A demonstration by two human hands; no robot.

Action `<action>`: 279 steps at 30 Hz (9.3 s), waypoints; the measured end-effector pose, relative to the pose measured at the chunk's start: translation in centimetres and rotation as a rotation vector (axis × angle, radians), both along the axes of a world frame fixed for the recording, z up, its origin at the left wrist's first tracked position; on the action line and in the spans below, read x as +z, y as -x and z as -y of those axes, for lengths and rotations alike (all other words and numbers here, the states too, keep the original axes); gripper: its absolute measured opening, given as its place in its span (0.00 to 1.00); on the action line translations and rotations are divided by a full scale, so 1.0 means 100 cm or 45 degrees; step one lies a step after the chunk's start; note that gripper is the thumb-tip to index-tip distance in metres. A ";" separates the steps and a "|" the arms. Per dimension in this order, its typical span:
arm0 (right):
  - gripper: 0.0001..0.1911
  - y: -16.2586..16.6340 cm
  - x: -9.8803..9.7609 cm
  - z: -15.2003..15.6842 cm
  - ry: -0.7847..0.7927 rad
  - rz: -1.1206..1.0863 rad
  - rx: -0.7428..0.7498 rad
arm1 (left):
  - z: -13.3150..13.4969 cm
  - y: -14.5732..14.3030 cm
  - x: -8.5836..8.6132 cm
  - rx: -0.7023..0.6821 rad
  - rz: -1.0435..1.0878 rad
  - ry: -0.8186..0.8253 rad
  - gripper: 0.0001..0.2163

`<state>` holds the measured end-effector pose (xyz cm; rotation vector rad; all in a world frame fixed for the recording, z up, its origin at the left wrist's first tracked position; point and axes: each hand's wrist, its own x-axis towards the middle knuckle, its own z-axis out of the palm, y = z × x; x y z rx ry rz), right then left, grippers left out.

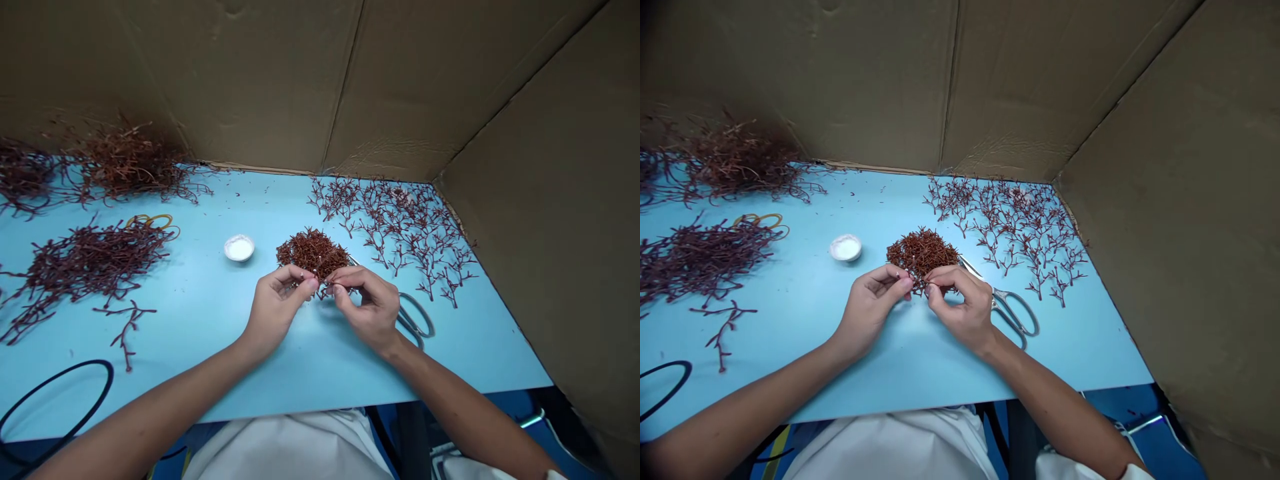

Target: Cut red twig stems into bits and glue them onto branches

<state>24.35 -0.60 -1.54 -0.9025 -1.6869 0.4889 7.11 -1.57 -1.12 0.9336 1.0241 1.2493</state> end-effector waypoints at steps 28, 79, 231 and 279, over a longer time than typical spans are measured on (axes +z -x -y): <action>0.07 0.000 -0.001 0.000 0.069 0.034 0.048 | 0.001 0.000 -0.002 -0.034 -0.052 -0.071 0.08; 0.06 -0.014 0.005 -0.007 -0.013 0.371 0.178 | -0.009 0.013 -0.002 0.127 -0.201 -0.231 0.03; 0.09 -0.034 -0.001 -0.013 -0.270 1.374 0.139 | -0.013 0.024 0.004 -0.097 0.106 -0.034 0.11; 0.06 -0.023 0.006 -0.009 0.132 0.259 -0.112 | -0.006 0.018 -0.002 0.061 -0.422 -0.182 0.14</action>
